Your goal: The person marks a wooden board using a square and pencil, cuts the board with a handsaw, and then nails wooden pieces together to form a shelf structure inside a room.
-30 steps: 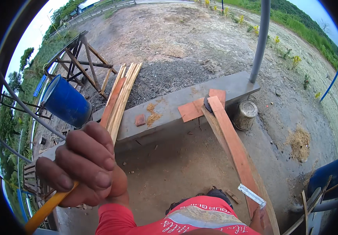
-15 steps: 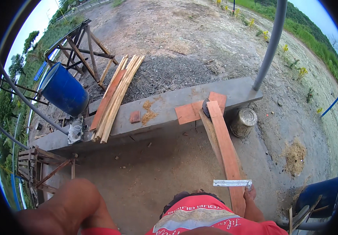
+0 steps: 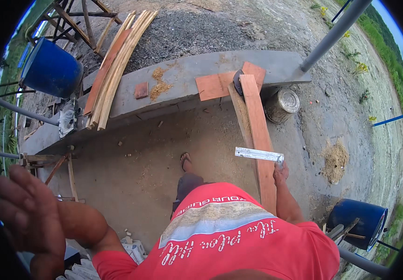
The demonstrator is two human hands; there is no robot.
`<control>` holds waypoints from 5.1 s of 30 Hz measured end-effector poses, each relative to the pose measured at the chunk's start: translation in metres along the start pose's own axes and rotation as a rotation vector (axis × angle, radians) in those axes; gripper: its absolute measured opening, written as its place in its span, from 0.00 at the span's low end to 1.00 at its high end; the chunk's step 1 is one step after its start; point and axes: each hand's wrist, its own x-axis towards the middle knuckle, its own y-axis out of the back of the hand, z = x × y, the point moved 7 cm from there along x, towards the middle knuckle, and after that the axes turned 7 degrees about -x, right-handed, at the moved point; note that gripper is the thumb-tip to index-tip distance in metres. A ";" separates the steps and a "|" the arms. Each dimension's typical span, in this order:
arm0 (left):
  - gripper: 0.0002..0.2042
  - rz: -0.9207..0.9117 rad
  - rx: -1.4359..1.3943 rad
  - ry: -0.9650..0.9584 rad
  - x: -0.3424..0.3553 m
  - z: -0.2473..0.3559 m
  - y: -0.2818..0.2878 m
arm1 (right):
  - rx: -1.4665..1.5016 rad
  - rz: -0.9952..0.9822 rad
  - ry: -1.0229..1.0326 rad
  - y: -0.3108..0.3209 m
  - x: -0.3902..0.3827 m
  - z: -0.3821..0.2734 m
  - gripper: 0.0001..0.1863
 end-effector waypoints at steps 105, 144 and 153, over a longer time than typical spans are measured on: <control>0.16 -1.537 0.011 0.900 -0.408 -0.560 -0.377 | -0.160 -0.003 -0.878 -0.053 -0.267 0.054 0.45; 0.30 -1.592 0.371 0.103 -0.439 -0.742 -0.497 | -0.516 -0.349 -0.563 -0.048 -0.022 0.005 0.52; 0.29 -1.513 0.357 0.157 -0.423 -0.724 -0.524 | -0.598 -0.069 -0.440 0.003 -0.037 0.015 0.51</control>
